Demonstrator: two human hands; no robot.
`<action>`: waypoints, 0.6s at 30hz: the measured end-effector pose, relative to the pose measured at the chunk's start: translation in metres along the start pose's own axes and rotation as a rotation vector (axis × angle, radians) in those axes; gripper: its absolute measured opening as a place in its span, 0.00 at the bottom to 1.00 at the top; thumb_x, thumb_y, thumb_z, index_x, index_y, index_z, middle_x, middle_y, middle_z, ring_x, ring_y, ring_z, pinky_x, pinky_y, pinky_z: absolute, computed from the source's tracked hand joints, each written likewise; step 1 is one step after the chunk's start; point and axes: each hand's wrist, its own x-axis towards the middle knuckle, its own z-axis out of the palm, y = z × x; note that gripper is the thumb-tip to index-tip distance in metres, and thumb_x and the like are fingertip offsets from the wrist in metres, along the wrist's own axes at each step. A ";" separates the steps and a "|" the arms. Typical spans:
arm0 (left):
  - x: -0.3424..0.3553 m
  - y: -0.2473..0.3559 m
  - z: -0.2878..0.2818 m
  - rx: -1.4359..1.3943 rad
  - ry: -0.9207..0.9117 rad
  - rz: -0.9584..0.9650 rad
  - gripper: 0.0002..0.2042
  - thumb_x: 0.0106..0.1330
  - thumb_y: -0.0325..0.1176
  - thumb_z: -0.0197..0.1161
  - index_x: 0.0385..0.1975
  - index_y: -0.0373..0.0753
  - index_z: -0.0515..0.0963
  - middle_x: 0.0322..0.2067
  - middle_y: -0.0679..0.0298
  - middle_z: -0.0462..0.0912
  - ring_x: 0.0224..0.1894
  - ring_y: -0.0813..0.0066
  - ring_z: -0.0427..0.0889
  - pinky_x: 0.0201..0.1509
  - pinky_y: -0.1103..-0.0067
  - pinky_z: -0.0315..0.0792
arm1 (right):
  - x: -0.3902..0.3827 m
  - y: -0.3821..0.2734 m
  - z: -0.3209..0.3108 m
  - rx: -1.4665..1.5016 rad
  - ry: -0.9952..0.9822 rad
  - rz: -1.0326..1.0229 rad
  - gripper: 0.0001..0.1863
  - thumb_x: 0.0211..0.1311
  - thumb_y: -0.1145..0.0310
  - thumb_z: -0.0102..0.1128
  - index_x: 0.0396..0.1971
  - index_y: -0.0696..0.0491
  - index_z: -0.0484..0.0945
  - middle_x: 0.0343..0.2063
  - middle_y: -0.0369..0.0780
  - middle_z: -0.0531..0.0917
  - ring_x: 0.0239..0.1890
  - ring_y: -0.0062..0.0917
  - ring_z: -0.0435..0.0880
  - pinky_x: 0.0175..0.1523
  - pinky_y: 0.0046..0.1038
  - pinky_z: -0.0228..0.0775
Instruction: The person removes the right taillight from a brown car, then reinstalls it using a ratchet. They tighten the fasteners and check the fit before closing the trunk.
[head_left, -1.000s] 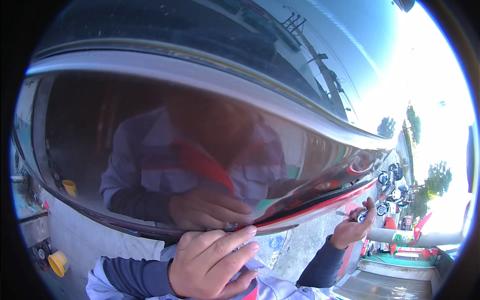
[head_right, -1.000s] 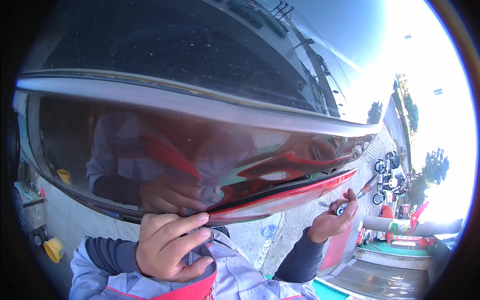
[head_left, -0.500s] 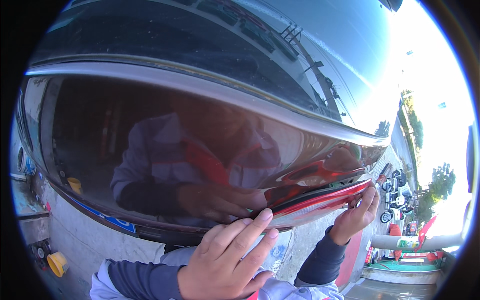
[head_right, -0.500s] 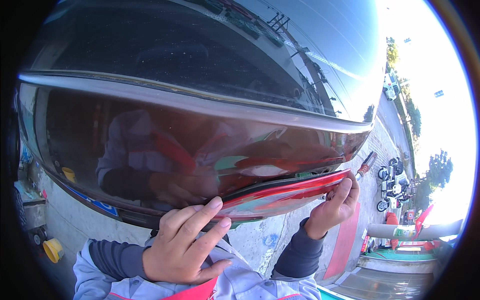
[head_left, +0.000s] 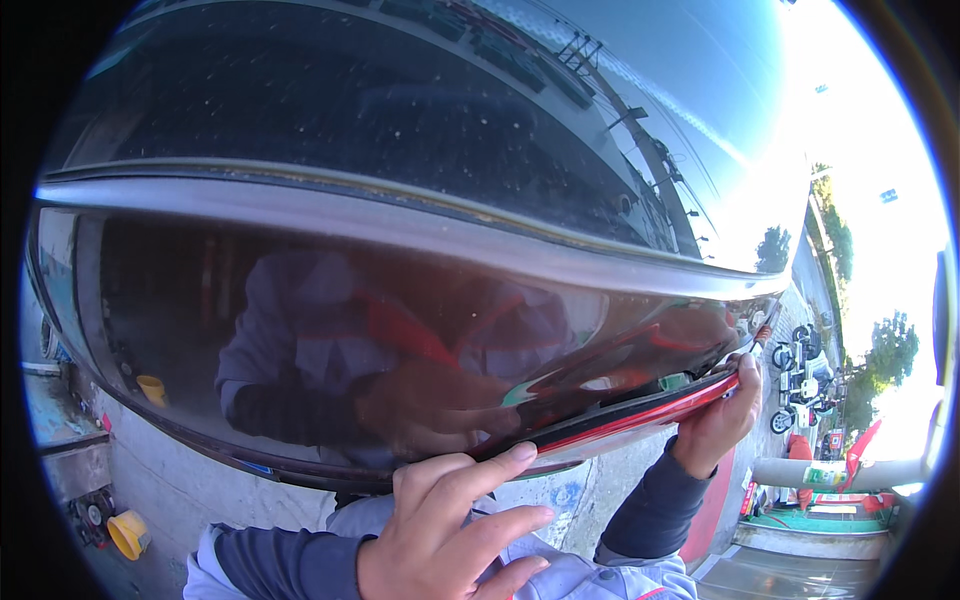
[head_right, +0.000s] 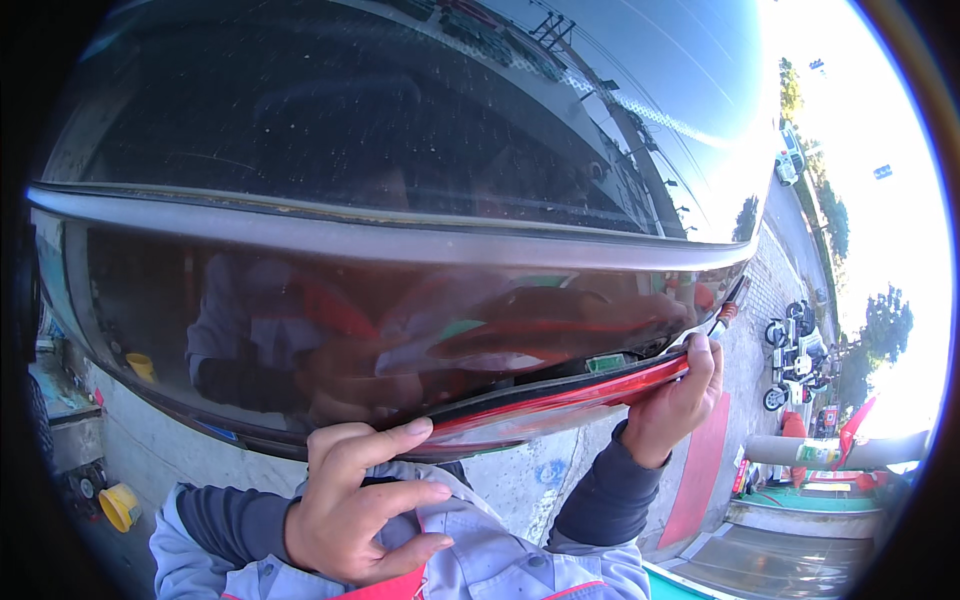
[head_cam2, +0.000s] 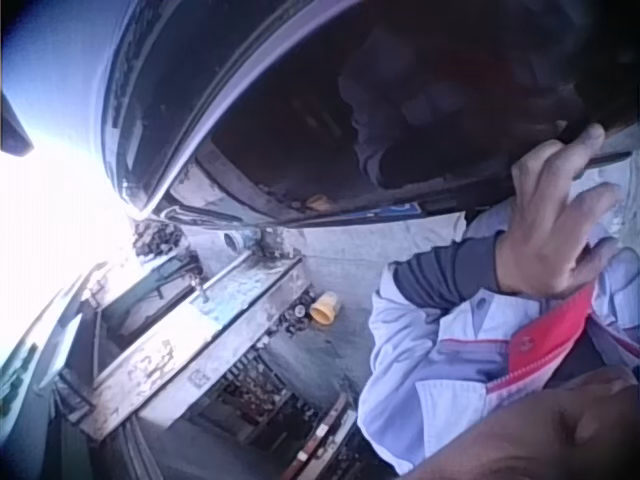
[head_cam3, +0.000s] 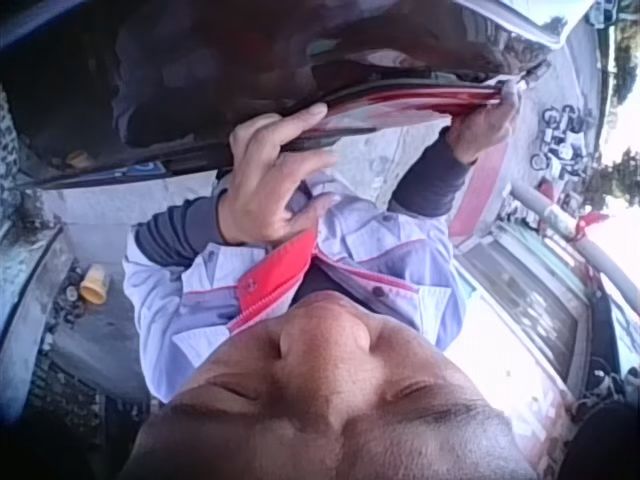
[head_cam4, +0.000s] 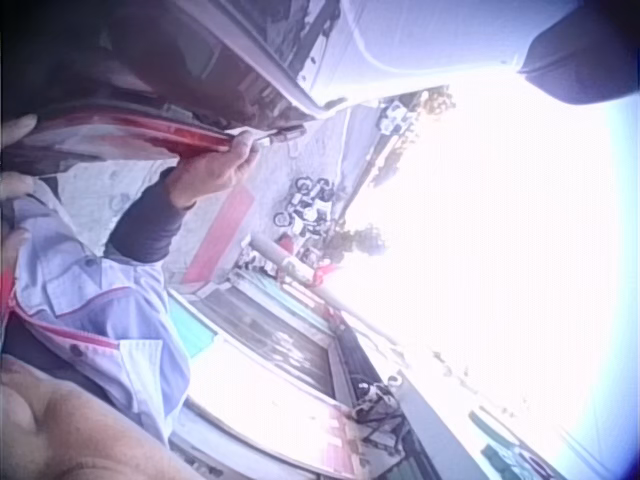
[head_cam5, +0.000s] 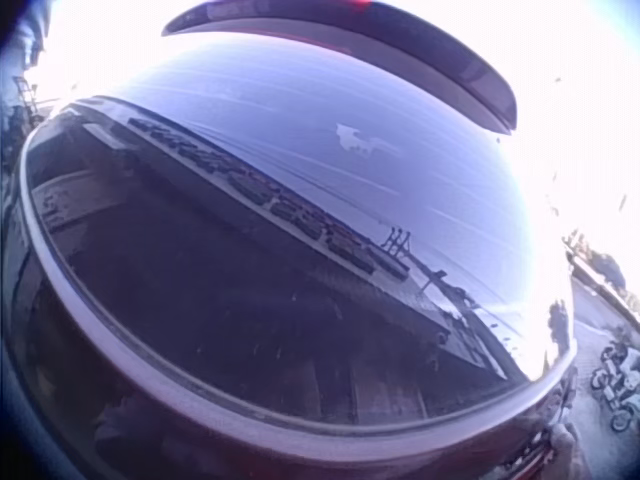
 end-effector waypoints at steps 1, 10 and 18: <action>0.000 -0.001 0.001 0.006 -0.002 0.002 0.24 0.51 0.40 0.84 0.49 0.45 0.86 0.68 0.48 0.77 0.52 0.58 0.73 0.57 0.66 0.68 | 0.002 0.001 0.000 0.012 -0.031 0.011 0.12 0.76 0.62 0.57 0.39 0.56 0.80 0.34 0.34 0.80 0.36 0.18 0.80 0.45 0.23 0.74; 0.012 -0.003 0.000 0.131 0.028 0.032 0.22 0.55 0.39 0.82 0.50 0.41 0.85 0.58 0.51 0.85 0.45 0.62 0.79 0.52 0.70 0.72 | 0.015 0.014 -0.010 -0.066 -0.140 -0.117 0.15 0.78 0.62 0.52 0.29 0.52 0.74 0.27 0.31 0.71 0.29 0.15 0.70 0.37 0.22 0.63; 0.046 0.016 -0.008 0.583 0.000 0.083 0.17 0.57 0.39 0.80 0.39 0.35 0.83 0.30 0.60 0.81 0.24 0.64 0.81 0.25 0.73 0.71 | 0.016 0.015 -0.001 -0.170 0.022 -0.173 0.18 0.82 0.60 0.55 0.35 0.59 0.82 0.29 0.31 0.78 0.31 0.13 0.73 0.36 0.20 0.62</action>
